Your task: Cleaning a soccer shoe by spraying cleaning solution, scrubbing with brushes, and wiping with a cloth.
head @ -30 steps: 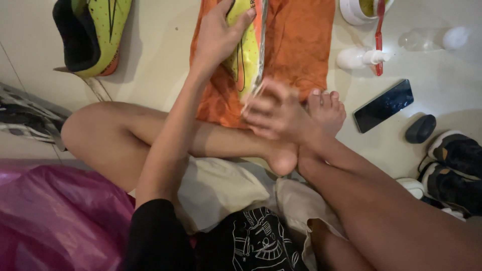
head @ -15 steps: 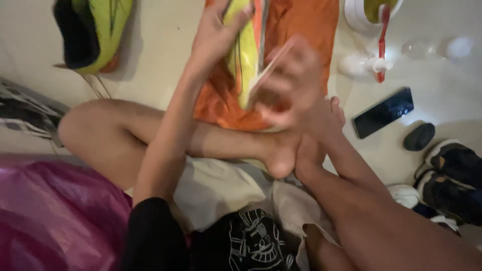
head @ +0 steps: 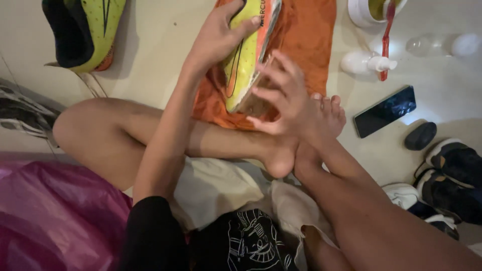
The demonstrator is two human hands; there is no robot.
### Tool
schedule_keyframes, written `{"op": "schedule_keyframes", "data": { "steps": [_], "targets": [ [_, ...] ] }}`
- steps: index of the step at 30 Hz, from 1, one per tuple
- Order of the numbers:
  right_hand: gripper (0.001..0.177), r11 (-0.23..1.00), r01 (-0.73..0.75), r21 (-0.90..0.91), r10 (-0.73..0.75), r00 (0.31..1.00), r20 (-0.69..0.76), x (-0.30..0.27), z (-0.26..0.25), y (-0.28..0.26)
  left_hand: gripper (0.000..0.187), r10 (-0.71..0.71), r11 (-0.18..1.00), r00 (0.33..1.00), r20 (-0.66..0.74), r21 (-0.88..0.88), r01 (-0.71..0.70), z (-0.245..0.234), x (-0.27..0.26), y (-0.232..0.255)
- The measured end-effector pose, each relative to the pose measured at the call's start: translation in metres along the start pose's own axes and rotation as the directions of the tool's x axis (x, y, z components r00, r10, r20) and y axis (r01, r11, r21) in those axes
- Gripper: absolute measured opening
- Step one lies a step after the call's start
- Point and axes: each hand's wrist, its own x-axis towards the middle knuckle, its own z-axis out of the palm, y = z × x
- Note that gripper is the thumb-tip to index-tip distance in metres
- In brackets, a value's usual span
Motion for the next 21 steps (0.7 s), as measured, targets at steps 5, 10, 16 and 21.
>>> {"op": "schedule_keyframes", "data": {
  "steps": [5,10,16,21],
  "targets": [
    [0.068,0.996,0.005,0.088,-0.016,0.992,0.124,0.012,-0.001,-0.014,0.027,0.002,0.983,0.999,-0.039,0.183,0.005,0.002,0.001,0.004],
    [0.068,0.983,-0.056,0.175,0.046,0.997,0.061,0.026,-0.024,0.016,0.031,-0.1,0.986,0.995,-0.023,0.135,0.102,-0.001,0.0,0.013],
    [0.065,0.973,-0.092,0.21,0.056,0.983,0.173,0.029,-0.031,0.015,0.031,-0.049,0.985,0.999,0.0,0.167,0.048,-0.002,0.001,0.006],
    [0.06,0.965,-0.148,0.218,0.116,0.981,0.153,0.04,-0.041,0.036,0.037,-0.142,0.975,0.99,-0.006,0.172,0.141,-0.003,0.002,0.008]
  ]
}}
